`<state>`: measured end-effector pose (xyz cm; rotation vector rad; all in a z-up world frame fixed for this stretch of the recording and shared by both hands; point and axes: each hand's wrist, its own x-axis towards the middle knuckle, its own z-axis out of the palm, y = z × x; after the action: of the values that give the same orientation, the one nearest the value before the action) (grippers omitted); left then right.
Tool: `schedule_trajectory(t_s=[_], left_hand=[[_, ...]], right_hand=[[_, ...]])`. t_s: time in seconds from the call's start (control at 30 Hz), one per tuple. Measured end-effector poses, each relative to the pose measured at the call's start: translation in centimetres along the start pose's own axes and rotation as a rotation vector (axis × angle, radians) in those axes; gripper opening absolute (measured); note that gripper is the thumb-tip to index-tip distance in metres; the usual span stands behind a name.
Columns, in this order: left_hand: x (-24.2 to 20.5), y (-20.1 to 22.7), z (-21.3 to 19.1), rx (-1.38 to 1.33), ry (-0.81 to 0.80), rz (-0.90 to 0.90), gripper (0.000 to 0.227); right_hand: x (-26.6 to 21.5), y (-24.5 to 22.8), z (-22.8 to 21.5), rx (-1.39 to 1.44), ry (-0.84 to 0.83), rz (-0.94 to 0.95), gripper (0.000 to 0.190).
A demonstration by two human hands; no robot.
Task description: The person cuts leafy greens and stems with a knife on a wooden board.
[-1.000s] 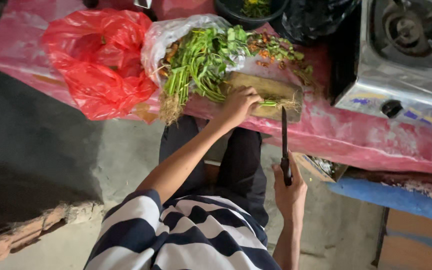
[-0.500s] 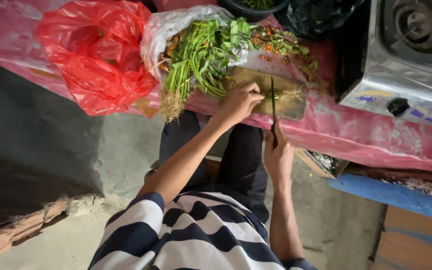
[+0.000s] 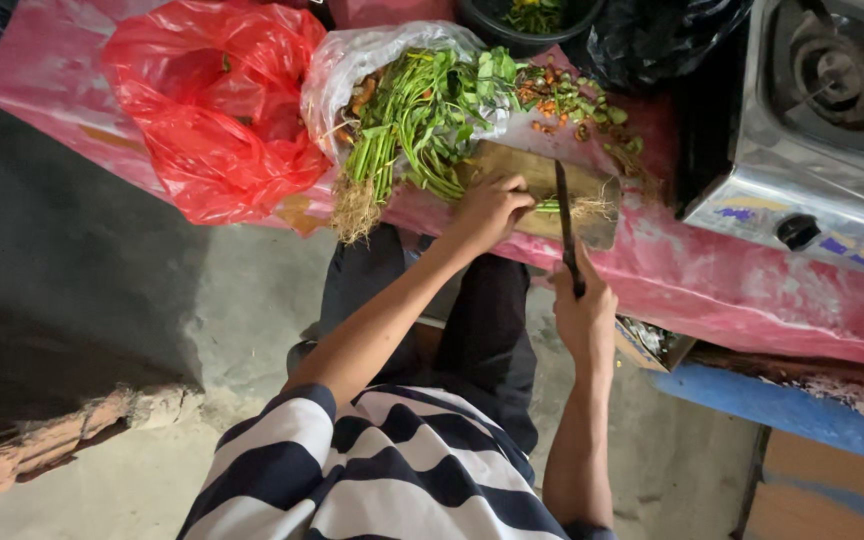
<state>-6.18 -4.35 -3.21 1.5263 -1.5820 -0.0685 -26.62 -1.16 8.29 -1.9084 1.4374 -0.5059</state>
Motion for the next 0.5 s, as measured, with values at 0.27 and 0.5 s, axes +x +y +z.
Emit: schedule_trajectory(t_s=[0.27, 0.5], left_hand=[[0.1, 0.1, -0.1, -0.025, 0.017, 0.025, 0.011], [0.0, 0.4, -0.4, -0.019, -0.032, -0.014, 0.014]], right_hand=[[-2.6, 1.4, 0.0, 0.005, 0.017, -0.112, 0.045], [-2.4, 1.9, 2.2, -0.009, 0.064, -0.109, 0.047]])
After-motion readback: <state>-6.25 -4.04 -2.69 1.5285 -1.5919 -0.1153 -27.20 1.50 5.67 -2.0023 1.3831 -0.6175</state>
